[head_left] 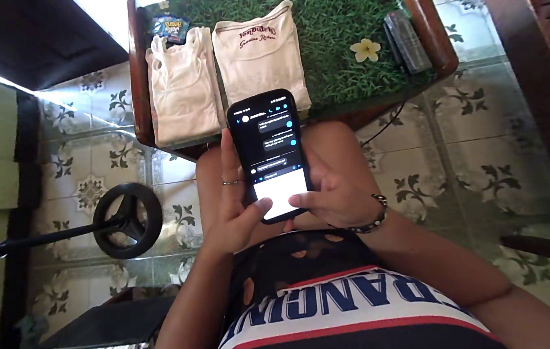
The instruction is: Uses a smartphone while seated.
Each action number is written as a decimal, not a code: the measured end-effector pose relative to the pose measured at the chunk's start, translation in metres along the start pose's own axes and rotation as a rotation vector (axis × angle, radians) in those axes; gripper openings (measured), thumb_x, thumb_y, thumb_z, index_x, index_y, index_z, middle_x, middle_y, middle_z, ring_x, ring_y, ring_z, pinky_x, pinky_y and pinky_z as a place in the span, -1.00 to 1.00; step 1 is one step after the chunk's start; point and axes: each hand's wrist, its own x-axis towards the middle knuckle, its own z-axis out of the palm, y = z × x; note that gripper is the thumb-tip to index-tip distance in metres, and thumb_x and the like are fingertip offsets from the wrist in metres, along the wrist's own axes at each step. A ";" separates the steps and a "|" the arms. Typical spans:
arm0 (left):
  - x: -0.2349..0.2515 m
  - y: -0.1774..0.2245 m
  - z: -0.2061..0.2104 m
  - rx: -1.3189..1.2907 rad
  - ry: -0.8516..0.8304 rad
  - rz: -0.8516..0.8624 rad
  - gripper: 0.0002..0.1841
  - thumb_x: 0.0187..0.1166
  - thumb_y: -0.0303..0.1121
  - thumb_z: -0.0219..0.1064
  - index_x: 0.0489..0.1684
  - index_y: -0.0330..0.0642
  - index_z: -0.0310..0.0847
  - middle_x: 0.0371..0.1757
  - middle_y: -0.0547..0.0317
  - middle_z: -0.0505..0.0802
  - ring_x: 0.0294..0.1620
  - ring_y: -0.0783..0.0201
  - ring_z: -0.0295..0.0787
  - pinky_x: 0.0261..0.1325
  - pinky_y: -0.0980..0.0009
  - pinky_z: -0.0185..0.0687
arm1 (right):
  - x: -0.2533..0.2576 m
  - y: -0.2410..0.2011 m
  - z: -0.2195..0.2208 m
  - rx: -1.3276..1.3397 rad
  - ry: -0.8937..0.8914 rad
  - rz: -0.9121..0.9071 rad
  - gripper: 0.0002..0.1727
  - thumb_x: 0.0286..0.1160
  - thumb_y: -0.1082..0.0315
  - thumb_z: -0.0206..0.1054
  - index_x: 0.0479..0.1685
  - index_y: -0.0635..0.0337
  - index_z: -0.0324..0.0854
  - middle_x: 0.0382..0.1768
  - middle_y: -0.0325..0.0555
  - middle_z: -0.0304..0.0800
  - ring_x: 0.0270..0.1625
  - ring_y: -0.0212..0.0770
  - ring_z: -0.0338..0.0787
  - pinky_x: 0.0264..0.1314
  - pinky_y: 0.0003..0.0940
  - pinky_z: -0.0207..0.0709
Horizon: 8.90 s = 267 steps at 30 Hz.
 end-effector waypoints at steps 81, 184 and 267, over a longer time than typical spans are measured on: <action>0.009 0.001 0.014 0.067 0.291 0.040 -0.10 0.52 -0.60 0.25 0.79 0.34 -0.18 0.47 0.28 0.69 0.34 0.24 0.75 0.32 0.20 0.76 | 0.000 0.006 0.001 -0.066 -0.092 -0.026 0.01 0.50 0.63 0.04 0.89 -0.39 -0.33 0.47 -0.07 0.56 0.27 -0.07 0.81 0.10 -0.13 0.85; -0.007 -0.007 -0.004 -0.018 -0.038 0.010 0.12 0.44 -0.52 0.27 0.88 0.53 -0.53 0.76 0.32 0.37 0.58 0.23 0.52 0.53 0.15 0.59 | 0.004 -0.002 -0.003 0.100 -0.051 0.010 -0.15 0.63 0.58 -0.01 0.85 -0.34 -0.17 0.36 0.05 0.66 0.10 0.02 0.88 -0.13 -0.13 0.88; -0.010 -0.013 -0.001 -0.039 0.034 -0.005 0.10 0.41 -0.56 0.23 0.88 0.55 -0.45 0.71 0.33 0.44 0.52 0.27 0.59 0.47 0.19 0.64 | 0.000 0.002 -0.008 -0.147 -0.117 0.011 0.30 0.27 0.76 0.29 0.89 -0.30 -0.57 0.55 -0.20 0.49 0.30 -0.21 0.81 0.19 -0.27 0.84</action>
